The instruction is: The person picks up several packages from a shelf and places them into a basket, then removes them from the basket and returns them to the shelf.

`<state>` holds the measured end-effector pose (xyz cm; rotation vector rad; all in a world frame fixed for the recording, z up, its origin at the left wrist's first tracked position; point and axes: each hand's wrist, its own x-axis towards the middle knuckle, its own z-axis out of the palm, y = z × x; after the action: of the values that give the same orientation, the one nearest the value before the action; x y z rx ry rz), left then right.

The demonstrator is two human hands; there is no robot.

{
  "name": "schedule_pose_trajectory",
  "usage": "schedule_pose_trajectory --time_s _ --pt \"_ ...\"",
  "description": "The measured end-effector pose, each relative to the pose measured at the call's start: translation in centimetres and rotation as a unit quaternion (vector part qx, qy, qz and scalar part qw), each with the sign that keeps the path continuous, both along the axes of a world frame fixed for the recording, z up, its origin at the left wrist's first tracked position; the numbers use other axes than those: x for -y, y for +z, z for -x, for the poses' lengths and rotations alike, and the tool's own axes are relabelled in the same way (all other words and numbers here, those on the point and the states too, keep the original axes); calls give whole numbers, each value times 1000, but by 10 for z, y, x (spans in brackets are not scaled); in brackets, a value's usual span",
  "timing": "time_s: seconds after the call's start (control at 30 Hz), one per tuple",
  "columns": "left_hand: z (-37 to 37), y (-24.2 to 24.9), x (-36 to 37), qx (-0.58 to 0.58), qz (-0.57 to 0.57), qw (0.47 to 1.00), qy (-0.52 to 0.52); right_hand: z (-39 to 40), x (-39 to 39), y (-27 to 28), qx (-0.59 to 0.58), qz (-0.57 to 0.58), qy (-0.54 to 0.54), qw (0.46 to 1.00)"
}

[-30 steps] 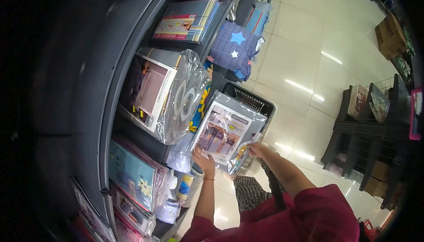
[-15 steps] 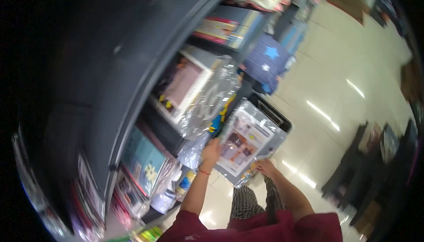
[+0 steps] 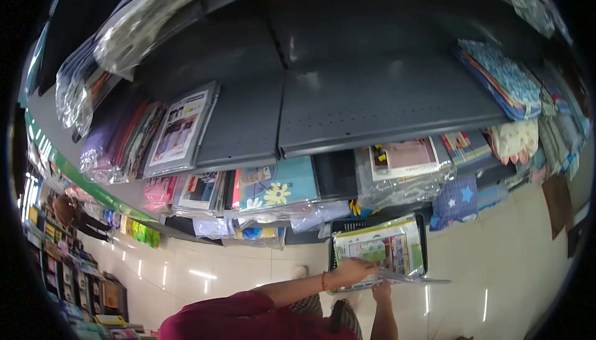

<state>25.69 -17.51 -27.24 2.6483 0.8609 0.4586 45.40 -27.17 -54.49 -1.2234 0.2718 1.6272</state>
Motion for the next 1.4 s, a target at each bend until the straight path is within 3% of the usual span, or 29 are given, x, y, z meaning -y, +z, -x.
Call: schedule_pose_trajectory --time_s 0.03,0.23,0.27,0.4,0.47,0.5,0.53,0.6,0.67,0.7,0.73,0.77,0.8,0.9,0.93,1.0,1.07,1.2,1.3,1.4 --pt "6 -4 -2 35 -29 999 -5 6 -2 7 8 -30 -8 999" --pt "71 99 5 129 22 988 83 49 -28 59 52 -281 -74 955" --pt "86 108 8 142 35 983 108 46 -35 48 56 -266 -69 960" --pt "155 137 13 180 96 963 177 23 -47 -8 164 -189 67 966" --pt "188 138 17 205 117 950 205 14 -41 -43 274 -197 168 926" --pt "203 142 20 231 130 942 207 4 -34 -78 358 -220 223 880" --pt "218 148 21 259 141 933 208 66 -11 52 496 -116 206 835" --pt "243 157 22 297 145 920 209 104 11 47 493 -120 81 858" --pt "264 164 21 323 130 913 211 135 32 89 185 -269 105 939" --pt "273 166 20 343 121 906 215 157 25 139 67 -231 132 962" --pt "281 167 18 365 114 898 218 197 18 226 15 -334 199 921" --pt "289 170 16 386 107 889 221 226 13 271 -7 -420 230 878" --pt "299 178 15 380 105 887 242 253 6 322 -21 -359 222 906" --pt "337 201 13 397 113 846 338 262 -14 315 125 -396 265 870" --pt "352 207 11 449 145 817 331 265 -23 310 234 -343 250 875" --pt "383 218 1 548 200 751 310 270 -46 335 275 -399 303 821" --pt "416 227 -2 568 174 742 310 297 -73 388 341 -433 344 760" --pt "475 244 -1 579 100 734 341 369 -96 452 287 -449 281 798" --pt "528 257 -8 401 81 771 488 409 -127 479 246 -461 294 800" --pt "571 276 -19 347 7 797 494 442 -149 495 102 -459 295 832"
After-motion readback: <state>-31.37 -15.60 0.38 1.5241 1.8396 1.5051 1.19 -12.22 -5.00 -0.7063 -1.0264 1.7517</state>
